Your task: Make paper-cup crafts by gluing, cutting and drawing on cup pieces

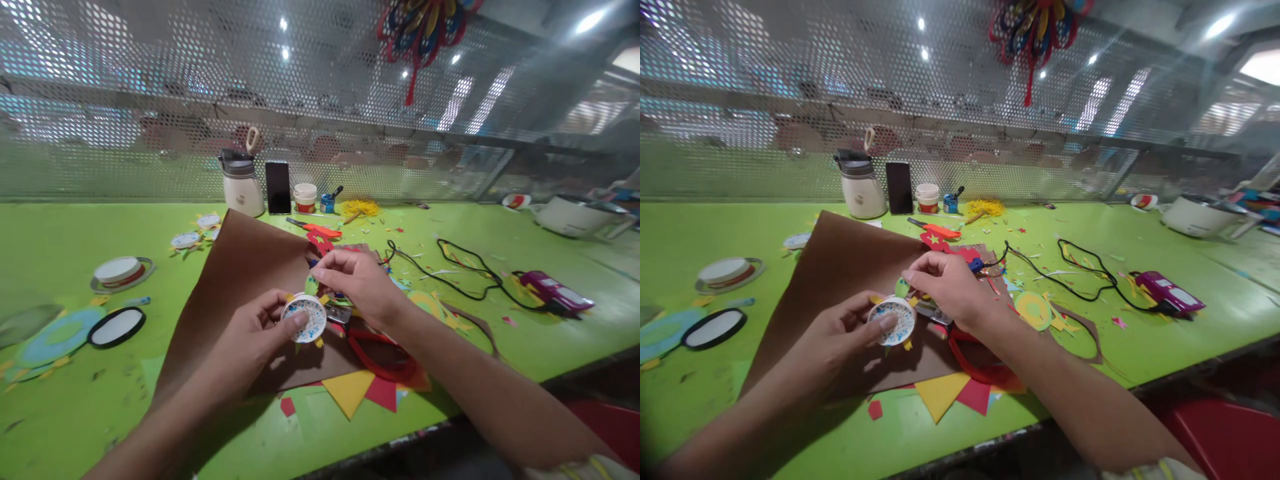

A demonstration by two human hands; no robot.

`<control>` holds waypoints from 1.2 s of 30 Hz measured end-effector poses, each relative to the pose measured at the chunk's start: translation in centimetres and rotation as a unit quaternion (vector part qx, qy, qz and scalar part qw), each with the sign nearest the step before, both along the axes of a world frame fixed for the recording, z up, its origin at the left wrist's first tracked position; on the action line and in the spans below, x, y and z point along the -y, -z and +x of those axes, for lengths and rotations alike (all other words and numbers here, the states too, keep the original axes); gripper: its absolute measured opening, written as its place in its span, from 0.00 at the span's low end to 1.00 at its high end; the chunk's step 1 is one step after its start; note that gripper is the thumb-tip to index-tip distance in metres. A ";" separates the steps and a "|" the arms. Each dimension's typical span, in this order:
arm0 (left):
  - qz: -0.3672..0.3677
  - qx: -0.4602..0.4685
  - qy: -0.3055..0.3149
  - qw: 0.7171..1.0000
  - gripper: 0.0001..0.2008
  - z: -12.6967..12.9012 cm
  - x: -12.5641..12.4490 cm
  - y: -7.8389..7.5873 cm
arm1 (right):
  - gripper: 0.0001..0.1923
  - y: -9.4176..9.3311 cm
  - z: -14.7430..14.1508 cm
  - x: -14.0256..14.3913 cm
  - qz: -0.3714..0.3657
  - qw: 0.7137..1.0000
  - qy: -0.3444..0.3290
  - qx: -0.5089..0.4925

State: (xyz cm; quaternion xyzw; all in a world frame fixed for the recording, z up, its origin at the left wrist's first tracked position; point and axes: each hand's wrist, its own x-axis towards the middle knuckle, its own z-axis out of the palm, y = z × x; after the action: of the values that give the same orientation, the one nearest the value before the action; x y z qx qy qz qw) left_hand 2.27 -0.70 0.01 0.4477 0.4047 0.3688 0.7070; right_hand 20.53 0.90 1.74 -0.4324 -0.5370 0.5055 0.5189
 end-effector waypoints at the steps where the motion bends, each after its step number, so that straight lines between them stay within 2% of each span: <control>1: -0.007 0.003 0.003 1.000 0.14 0.0 0.0 0.0 | 0.10 0.1 0.0 0.0 -0.003 1.000 0.006 -0.003; 5: -0.021 0.023 0.009 0.999 0.14 -0.2 -0.3 0.0 | 0.10 0.3 -0.2 -0.3 -0.018 0.999 0.030 -0.007; 11: 0.025 0.009 -0.023 0.999 0.12 -0.7 -0.9 -0.2 | 0.14 0.8 0.1 -0.8 -0.006 0.998 0.054 0.014; 14: 0.022 0.025 -0.050 0.998 0.11 -0.8 -1.2 -0.3 | 0.15 1.2 0.2 -0.9 -0.014 0.998 0.048 0.032; 18: 0.011 0.058 -0.071 0.996 0.09 -1.1 -1.7 -0.3 | 0.10 1.5 -0.2 -0.7 -0.025 0.998 0.037 0.044; 25: -0.028 0.066 -0.119 0.990 0.07 -1.5 -2.5 -0.6 | 0.04 2.3 -1.4 -0.1 -0.043 0.996 -0.027 0.074; 30: -0.030 0.070 -0.112 0.991 0.08 -1.3 -2.4 -0.7 | 0.15 3.1 -1.9 0.0 -0.068 0.993 -0.055 0.075; 33: -0.023 0.066 -0.088 0.994 0.07 -1.3 -2.3 -0.4 | 0.22 3.2 -2.0 -0.2 -0.069 0.996 -0.021 0.047; 36: -0.009 0.052 -0.032 0.998 0.10 -1.3 -2.1 -0.3 | 0.27 2.8 -1.8 -0.5 -0.059 0.998 0.015 0.010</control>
State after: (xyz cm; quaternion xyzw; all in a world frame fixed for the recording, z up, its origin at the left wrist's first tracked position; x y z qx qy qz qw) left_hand 1.00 1.36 0.31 0.4085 0.3847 0.4102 0.7189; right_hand 18.69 1.41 -1.01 -0.4753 -0.5044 0.5240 0.4951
